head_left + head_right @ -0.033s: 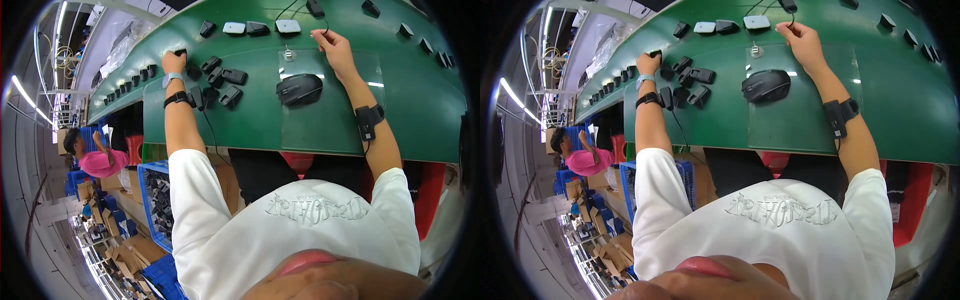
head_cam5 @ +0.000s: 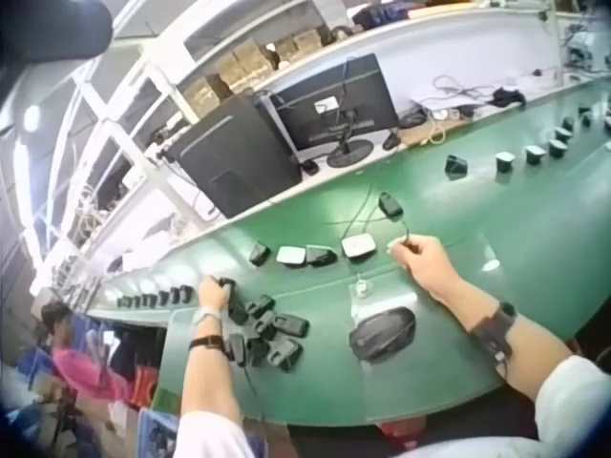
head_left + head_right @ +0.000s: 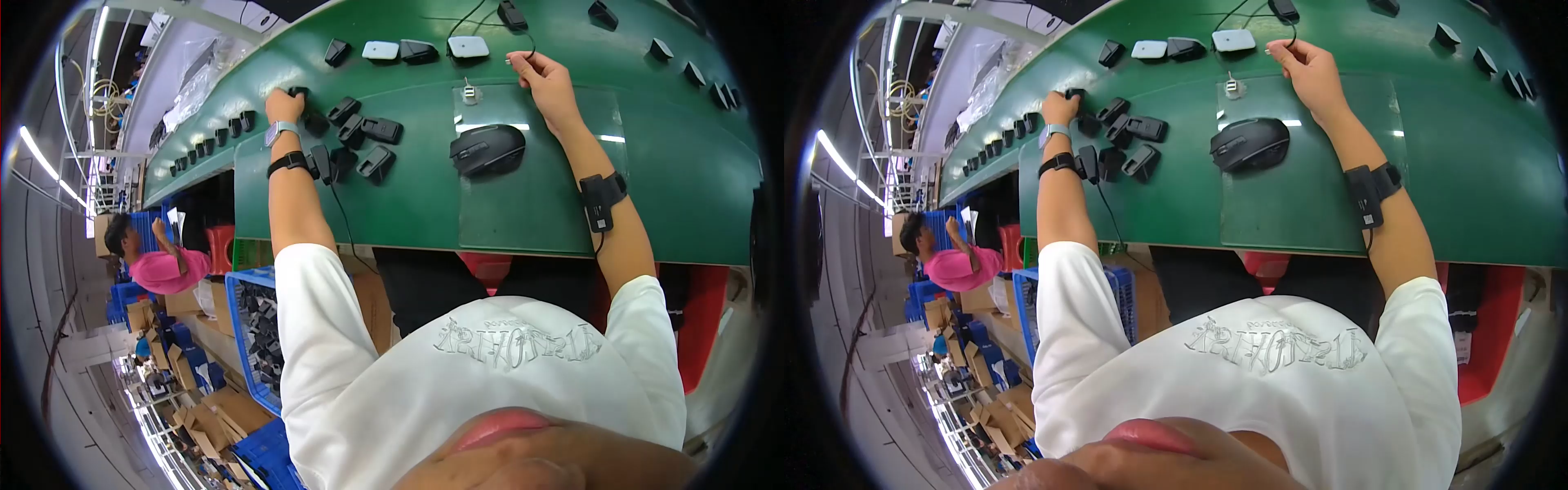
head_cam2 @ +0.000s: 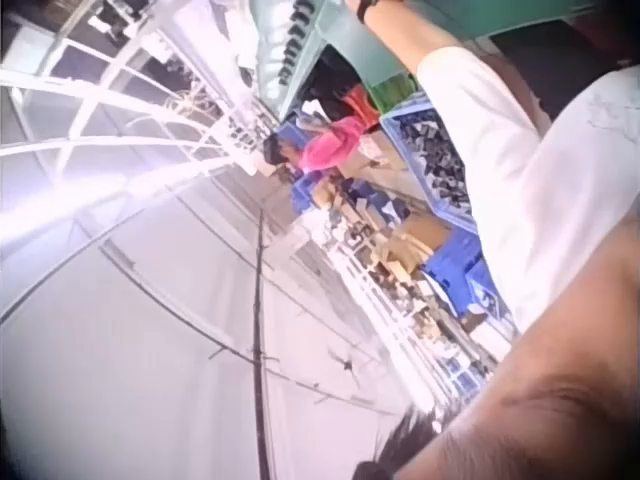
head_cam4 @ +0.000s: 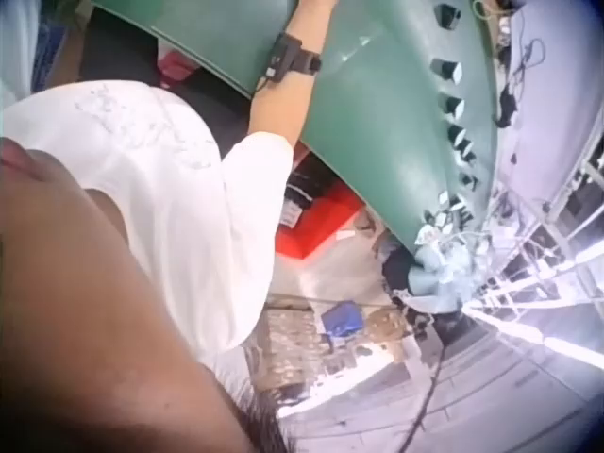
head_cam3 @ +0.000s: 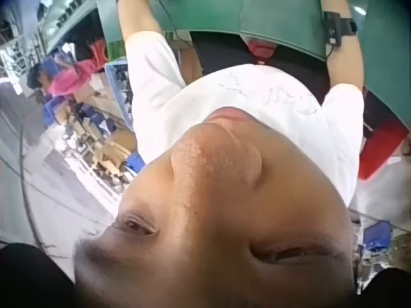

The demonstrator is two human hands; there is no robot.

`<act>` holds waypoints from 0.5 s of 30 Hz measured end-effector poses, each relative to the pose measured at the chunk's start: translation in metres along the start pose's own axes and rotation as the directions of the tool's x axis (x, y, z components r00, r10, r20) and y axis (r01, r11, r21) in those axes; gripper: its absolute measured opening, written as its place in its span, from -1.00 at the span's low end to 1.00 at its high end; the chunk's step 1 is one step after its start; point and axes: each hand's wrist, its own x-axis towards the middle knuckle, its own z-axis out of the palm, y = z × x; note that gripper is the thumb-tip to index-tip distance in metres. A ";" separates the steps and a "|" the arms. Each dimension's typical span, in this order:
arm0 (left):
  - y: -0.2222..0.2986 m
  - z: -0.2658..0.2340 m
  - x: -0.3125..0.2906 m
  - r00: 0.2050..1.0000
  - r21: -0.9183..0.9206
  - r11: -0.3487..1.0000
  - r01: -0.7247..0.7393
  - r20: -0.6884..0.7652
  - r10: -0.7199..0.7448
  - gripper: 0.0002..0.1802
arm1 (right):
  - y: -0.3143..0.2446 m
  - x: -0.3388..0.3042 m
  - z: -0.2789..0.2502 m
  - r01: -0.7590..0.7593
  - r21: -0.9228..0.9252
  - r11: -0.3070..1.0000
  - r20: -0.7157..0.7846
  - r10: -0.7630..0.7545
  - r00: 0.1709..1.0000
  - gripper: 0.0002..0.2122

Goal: The person picks up a charging dock and a cable, connects them, and then places a computer mouse onto the dock. After checking the connection, the person removes the mouse and dock, and repeats the process with another set of components.

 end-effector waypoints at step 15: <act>0.152 0.011 0.008 0.970 -0.354 0.917 -0.184 0.087 0.228 -0.54 | -0.001 -0.002 -0.008 0.080 -0.103 0.991 0.051 -0.075 0.996 -0.81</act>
